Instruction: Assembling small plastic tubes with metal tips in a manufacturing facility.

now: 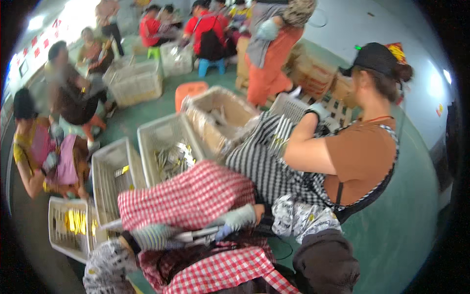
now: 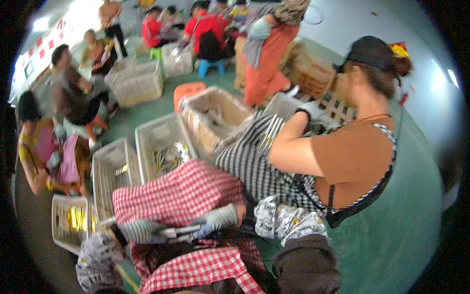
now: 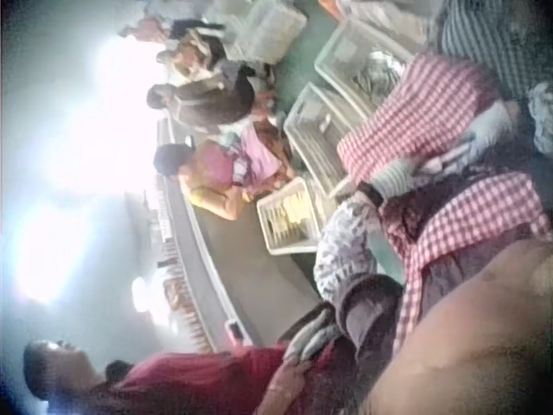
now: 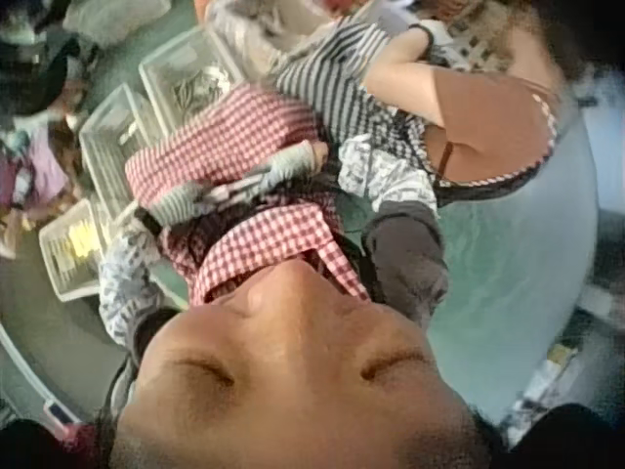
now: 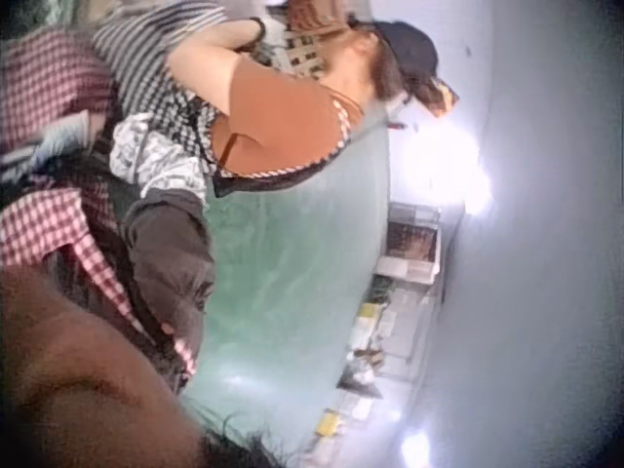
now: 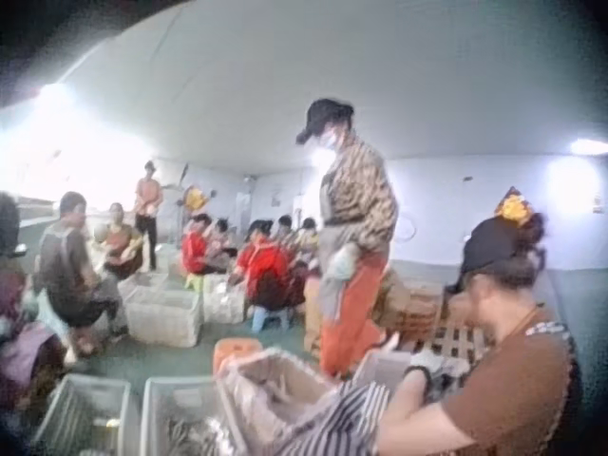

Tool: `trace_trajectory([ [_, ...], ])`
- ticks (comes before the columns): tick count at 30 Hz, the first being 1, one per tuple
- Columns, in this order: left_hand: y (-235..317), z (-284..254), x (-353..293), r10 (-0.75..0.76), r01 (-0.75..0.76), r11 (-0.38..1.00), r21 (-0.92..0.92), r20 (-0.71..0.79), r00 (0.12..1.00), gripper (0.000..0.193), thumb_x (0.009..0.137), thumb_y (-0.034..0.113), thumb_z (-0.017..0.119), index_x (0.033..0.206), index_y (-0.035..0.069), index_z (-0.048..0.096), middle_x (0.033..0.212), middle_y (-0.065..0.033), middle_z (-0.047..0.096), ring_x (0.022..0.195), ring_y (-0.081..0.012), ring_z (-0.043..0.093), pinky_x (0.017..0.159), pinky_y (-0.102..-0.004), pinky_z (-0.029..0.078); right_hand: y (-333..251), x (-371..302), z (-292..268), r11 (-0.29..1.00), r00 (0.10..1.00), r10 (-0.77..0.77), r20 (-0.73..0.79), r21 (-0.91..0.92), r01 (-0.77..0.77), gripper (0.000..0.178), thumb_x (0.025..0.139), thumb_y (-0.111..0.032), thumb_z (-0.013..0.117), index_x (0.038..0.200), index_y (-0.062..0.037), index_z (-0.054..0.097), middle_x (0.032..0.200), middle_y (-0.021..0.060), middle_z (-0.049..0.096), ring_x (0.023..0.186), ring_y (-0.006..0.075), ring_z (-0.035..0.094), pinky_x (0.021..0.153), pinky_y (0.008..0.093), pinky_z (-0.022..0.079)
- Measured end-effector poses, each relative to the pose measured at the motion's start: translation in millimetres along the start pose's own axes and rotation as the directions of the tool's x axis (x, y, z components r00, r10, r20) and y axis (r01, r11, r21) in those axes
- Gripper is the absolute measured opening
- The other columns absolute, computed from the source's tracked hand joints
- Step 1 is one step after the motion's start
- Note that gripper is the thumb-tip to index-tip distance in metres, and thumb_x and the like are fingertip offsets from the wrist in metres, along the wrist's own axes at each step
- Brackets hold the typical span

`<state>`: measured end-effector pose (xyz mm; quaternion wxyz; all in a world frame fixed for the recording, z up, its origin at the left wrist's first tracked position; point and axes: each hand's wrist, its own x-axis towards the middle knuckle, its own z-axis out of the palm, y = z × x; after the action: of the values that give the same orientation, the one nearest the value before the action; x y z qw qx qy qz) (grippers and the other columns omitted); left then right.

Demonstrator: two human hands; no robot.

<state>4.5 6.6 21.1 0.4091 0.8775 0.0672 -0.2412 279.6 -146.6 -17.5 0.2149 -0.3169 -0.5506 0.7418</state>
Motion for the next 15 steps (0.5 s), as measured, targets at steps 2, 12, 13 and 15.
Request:
trace_trajectory([
  [2, 5.2, -27.0, 6.2, 0.041, -0.041, 0.992, -0.119, -0.009, 0.999, 0.05, 0.095, 0.038, 0.062, 0.133, 0.006, 0.056, 0.116, -0.0166, 0.068, 0.11, -0.0271, 0.064, 0.096, -0.0356, 0.049, 46.6, -1.3, -31.9, 0.999, 0.997, -0.039, -0.061, 0.016, 0.04, 0.061, 0.092, -0.026, 0.069, 0.14, 0.0037, 0.045, 0.129, 0.0115, 0.059, 0.112, 0.0189, 0.055, 0.096, 0.0315, 0.046],
  [12, -18.5, -63.0, -21.3, -0.029, -0.062, 0.937, -0.343, -0.255, 0.966, 0.049, 0.095, 0.027, 0.066, 0.136, 0.003, 0.054, 0.115, -0.0121, 0.068, 0.109, -0.0223, 0.064, 0.092, -0.0349, 0.049, -51.2, 21.4, -37.1, 0.941, 0.935, 0.263, -0.239, 0.276, -0.194, 0.048, 0.095, -0.018, 0.062, 0.138, -0.0003, 0.048, 0.089, 0.0032, 0.063, 0.066, 0.0077, 0.057, 0.06, 0.0212, 0.049],
  [13, -18.6, -62.7, -24.7, -0.079, -0.026, 0.94, -0.341, -0.289, 0.954, 0.044, 0.097, 0.023, 0.065, 0.135, 0.004, 0.054, 0.111, -0.0078, 0.068, 0.096, -0.0155, 0.064, 0.083, -0.0296, 0.05, -51.0, 19.0, -38.3, 0.949, 0.93, 0.264, -0.255, 0.241, -0.203, 0.049, 0.096, -0.019, 0.061, 0.14, -0.0011, 0.048, 0.088, 0.0031, 0.064, 0.065, 0.0074, 0.057, 0.06, 0.0212, 0.048],
  [15, -24.6, -57.8, -29.4, -0.202, -0.051, 0.771, -0.635, -0.319, 0.926, 0.04, 0.099, 0.03, 0.062, 0.13, 0.006, 0.059, 0.09, 0.0012, 0.065, 0.073, -0.0063, 0.055, 0.067, -0.0239, 0.046, -51.3, 11.7, -37.7, 0.933, 0.9, 0.277, -0.337, 0.316, -0.169, 0.056, 0.095, -0.022, 0.063, 0.144, -0.0007, 0.044, 0.09, 0.0036, 0.066, 0.066, 0.0068, 0.058, 0.059, 0.0195, 0.048],
])
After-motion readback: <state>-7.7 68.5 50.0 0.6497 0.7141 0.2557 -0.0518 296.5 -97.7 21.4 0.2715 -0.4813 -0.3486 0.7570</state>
